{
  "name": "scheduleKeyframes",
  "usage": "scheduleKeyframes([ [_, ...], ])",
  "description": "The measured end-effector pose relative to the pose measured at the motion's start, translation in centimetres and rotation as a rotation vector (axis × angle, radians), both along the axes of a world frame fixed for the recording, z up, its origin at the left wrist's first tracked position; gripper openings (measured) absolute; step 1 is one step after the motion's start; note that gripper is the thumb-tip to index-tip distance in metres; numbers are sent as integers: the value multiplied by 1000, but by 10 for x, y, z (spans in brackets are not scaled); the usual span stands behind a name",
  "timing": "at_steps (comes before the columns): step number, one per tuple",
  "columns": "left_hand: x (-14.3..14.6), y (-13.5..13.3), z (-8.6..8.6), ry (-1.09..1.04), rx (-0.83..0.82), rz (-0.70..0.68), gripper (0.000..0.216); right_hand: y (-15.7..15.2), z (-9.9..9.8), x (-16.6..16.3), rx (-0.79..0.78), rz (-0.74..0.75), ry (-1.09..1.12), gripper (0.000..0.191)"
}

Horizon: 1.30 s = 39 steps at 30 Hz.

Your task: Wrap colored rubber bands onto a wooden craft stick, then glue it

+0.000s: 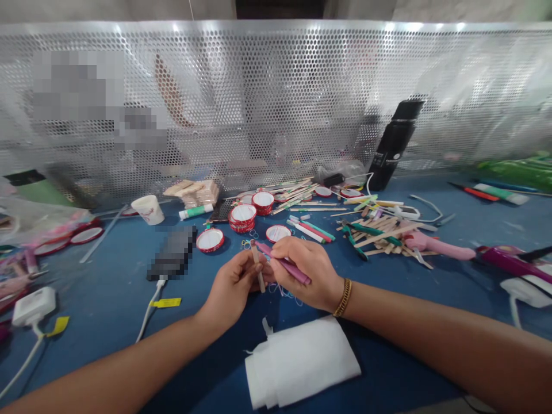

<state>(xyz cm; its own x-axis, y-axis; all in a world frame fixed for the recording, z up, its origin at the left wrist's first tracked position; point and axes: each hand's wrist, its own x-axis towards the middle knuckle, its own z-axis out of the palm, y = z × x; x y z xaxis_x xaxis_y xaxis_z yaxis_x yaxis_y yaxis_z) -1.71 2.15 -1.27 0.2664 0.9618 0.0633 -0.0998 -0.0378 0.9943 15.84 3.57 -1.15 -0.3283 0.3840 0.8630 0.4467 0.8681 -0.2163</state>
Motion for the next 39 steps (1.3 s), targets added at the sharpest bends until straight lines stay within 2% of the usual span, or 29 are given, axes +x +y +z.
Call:
scheduleKeyframes([
  [6, -1, 1, -2, -4, 39, -5, 26, -1, 1, -1, 23, 17, -32, 6],
  [19, 0, 1, -1, -27, -4, -5, 26, -1, 0, 0, -2, 7, -15, 6],
  [39, -1, 3, -3, -13, 26, -11, 24, -2, 2, -1, 7, 18, -33, 5],
])
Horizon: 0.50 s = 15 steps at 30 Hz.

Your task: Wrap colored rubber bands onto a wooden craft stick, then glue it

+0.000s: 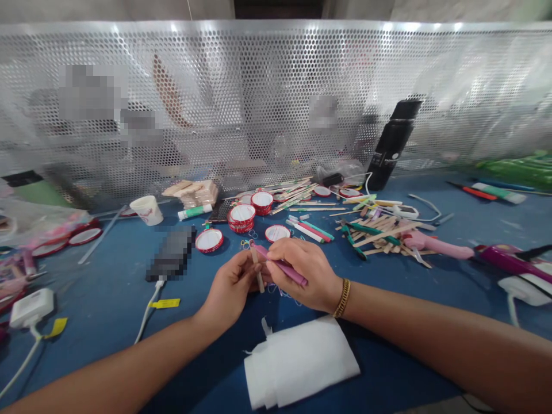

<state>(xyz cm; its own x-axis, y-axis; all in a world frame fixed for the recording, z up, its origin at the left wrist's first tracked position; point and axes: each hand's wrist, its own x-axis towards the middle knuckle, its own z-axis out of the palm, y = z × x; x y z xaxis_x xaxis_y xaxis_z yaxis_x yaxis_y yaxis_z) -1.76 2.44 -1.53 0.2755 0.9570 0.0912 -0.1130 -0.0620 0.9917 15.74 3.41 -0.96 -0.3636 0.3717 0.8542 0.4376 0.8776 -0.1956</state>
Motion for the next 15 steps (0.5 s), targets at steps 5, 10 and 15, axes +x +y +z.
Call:
scheduleKeyframes([
  [5, 0, -1, -1, 0, 2, -8, 23, 1, -1, 1, -7, -3, -2, 4],
  [10, -1, -1, -1, 15, 9, -8, 22, 1, -1, 0, -31, 0, -20, 3],
  [15, -1, 0, -2, 18, 8, -6, 22, 1, -1, 1, -18, -4, -15, 3],
])
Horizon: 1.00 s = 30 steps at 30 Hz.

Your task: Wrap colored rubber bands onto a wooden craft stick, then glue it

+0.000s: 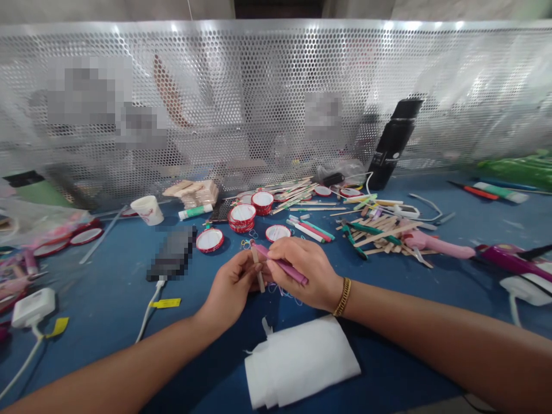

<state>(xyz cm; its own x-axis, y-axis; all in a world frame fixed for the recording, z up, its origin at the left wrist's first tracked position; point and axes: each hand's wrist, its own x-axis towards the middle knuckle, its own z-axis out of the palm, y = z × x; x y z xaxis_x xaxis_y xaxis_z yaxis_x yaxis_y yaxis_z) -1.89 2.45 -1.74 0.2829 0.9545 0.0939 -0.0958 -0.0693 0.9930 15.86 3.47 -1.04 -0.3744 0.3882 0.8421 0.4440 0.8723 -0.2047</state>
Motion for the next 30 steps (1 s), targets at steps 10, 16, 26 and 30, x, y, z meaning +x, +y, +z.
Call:
scheduleKeyframes([
  [10, 1, -1, 2, -17, -9, 3, 24, 0, 0, -1, -4, 14, 3, 4],
  [16, 1, -1, 2, -19, -17, 15, 26, 1, -1, -1, -5, 10, -3, 2],
  [26, 1, -1, 2, -5, -25, 16, 27, 1, 1, 0, -12, 5, 7, 4],
  [30, 0, -1, 1, -9, -16, 6, 26, 0, 0, 0, -8, 20, -2, 5],
])
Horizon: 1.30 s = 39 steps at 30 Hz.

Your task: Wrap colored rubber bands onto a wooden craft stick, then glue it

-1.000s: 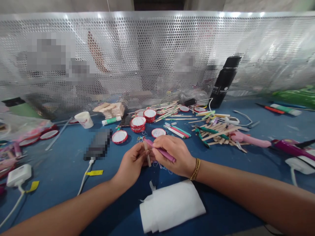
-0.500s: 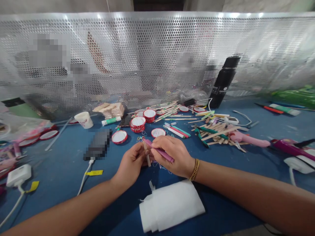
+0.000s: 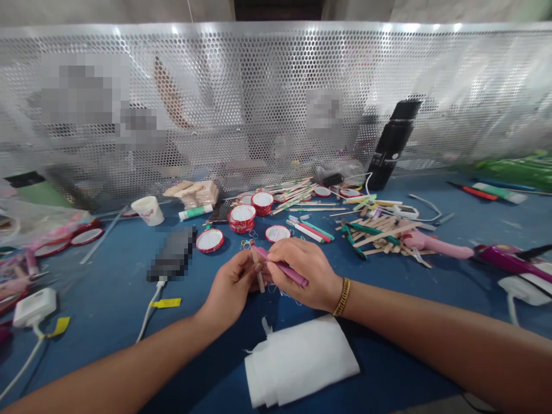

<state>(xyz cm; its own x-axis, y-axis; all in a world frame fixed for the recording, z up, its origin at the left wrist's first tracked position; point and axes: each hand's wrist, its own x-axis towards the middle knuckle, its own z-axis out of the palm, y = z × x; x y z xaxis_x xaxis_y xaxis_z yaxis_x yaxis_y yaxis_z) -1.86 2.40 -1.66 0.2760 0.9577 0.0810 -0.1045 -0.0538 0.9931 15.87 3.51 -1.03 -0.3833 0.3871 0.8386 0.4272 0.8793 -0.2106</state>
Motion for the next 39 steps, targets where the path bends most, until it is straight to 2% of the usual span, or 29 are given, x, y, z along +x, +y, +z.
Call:
scheduleKeyframes([
  [16, 1, -2, 1, -27, -27, 2, 23, 0, 3, 1, 9, -3, 72, 7],
  [20, -1, -3, 0, -38, -40, 20, 26, 10, 13, 11, -30, -120, 183, 5],
  [24, -3, -4, 3, -9, -25, 68, 29, 29, 17, 25, -105, -200, 120, 9],
  [28, -3, -5, 5, 2, 9, 83, 31, 38, 11, 29, -290, -276, 138, 12],
  [31, -4, -4, 6, 13, 19, 81, 25, 36, 6, 28, -373, -264, 167, 11],
  [39, -6, -3, 7, 42, 39, 76, 21, 26, -13, 38, -273, -322, -63, 12],
])
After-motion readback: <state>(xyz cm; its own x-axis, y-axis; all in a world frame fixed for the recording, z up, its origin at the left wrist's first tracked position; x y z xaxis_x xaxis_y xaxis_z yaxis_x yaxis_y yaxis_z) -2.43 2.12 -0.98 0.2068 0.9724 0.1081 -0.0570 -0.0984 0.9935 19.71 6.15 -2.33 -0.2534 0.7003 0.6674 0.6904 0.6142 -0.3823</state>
